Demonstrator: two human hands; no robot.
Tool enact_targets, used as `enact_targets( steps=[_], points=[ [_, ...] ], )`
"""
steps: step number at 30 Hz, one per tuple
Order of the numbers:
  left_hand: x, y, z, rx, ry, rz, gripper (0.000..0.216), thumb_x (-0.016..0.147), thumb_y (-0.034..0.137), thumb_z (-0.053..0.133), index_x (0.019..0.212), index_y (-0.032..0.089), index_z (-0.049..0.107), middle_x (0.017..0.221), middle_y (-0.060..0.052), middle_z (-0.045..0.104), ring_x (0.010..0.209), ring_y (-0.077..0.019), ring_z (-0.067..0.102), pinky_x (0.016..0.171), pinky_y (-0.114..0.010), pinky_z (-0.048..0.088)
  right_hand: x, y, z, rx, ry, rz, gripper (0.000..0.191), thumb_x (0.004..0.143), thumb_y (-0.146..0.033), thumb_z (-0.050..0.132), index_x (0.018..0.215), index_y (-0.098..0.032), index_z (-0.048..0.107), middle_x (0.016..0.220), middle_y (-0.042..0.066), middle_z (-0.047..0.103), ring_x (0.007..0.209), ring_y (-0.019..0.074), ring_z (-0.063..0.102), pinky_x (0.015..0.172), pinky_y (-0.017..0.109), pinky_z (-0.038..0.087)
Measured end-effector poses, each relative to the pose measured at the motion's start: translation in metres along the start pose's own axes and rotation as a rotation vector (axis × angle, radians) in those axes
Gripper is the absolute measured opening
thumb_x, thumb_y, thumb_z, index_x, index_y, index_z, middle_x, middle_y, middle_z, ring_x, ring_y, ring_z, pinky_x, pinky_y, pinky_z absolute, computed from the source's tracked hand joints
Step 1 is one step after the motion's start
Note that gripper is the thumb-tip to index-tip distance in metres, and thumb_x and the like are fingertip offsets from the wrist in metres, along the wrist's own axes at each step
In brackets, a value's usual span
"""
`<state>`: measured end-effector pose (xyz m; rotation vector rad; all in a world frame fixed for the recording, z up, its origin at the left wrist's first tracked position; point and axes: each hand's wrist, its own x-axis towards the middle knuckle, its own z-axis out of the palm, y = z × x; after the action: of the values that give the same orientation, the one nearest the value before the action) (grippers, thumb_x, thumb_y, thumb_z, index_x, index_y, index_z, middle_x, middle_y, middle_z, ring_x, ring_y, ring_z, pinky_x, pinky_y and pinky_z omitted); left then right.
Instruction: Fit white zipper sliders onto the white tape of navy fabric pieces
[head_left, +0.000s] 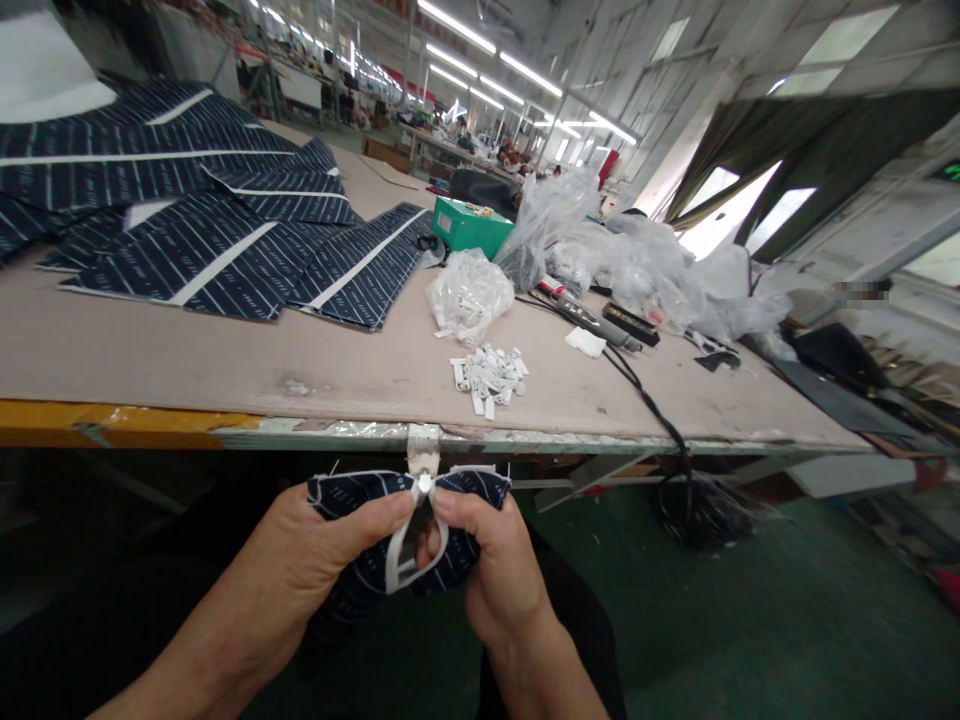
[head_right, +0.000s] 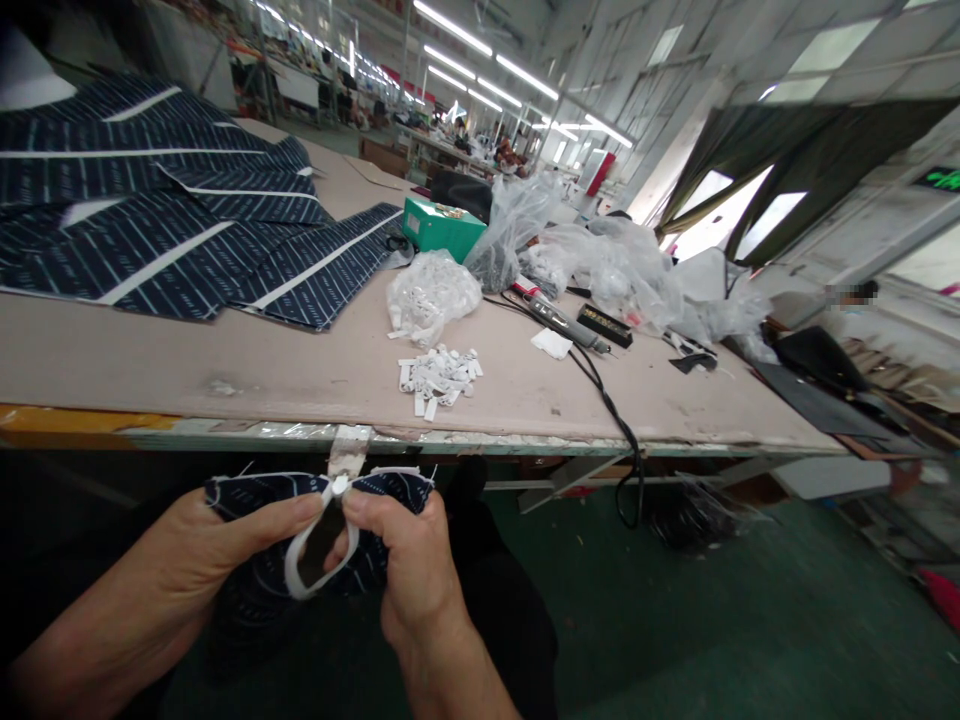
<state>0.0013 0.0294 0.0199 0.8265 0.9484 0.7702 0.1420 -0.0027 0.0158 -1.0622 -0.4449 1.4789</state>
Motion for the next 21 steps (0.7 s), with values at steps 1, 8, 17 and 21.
enact_targets(
  steps=[1,8,17,21],
  points=[
    [0.0001,0.0003,0.0005,-0.004,-0.001,0.001,0.022,0.071,0.042,0.088,0.066,0.021,0.083,0.064,-0.003,0.082,0.062,-0.0193,0.071,0.065,-0.026,0.056,0.0000,-0.0002,0.0004,0.007,-0.008,0.000,0.023,0.059,-0.031,0.077,0.047,-0.016,0.063,0.044,-0.001,0.057,0.040,0.0096,0.048,0.045,0.022,0.042],
    [0.0004,0.0016,-0.0008,0.011,-0.001,0.001,0.018,0.070,0.039,0.089,0.070,0.022,0.084,0.063,-0.002,0.081,0.061,-0.0196,0.070,0.064,-0.027,0.056,-0.0003,0.0017,0.0011,0.009,-0.005,-0.012,0.027,0.061,-0.033,0.079,0.048,-0.016,0.062,0.044,-0.001,0.056,0.039,0.0101,0.046,0.043,0.024,0.042],
    [0.0049,0.0021,0.0019,0.043,0.060,0.052,0.023,0.069,0.041,0.090,0.063,0.022,0.080,0.061,0.000,0.079,0.058,-0.0168,0.067,0.063,-0.025,0.054,0.0056,0.0058,-0.0003,0.061,-0.054,-0.095,0.025,0.068,-0.029,0.084,0.056,-0.016,0.066,0.048,-0.003,0.060,0.043,0.0091,0.049,0.045,0.020,0.041],
    [0.0057,-0.0010,-0.0041,0.037,0.072,-0.034,0.029,0.069,0.049,0.091,0.068,0.021,0.082,0.066,-0.002,0.081,0.062,-0.0182,0.071,0.063,-0.024,0.057,0.0081,0.0076,-0.0078,0.020,-0.063,-0.120,0.019,0.073,-0.032,0.087,0.071,-0.017,0.077,0.062,0.000,0.071,0.050,0.0124,0.058,0.053,0.024,0.049]
  ],
)
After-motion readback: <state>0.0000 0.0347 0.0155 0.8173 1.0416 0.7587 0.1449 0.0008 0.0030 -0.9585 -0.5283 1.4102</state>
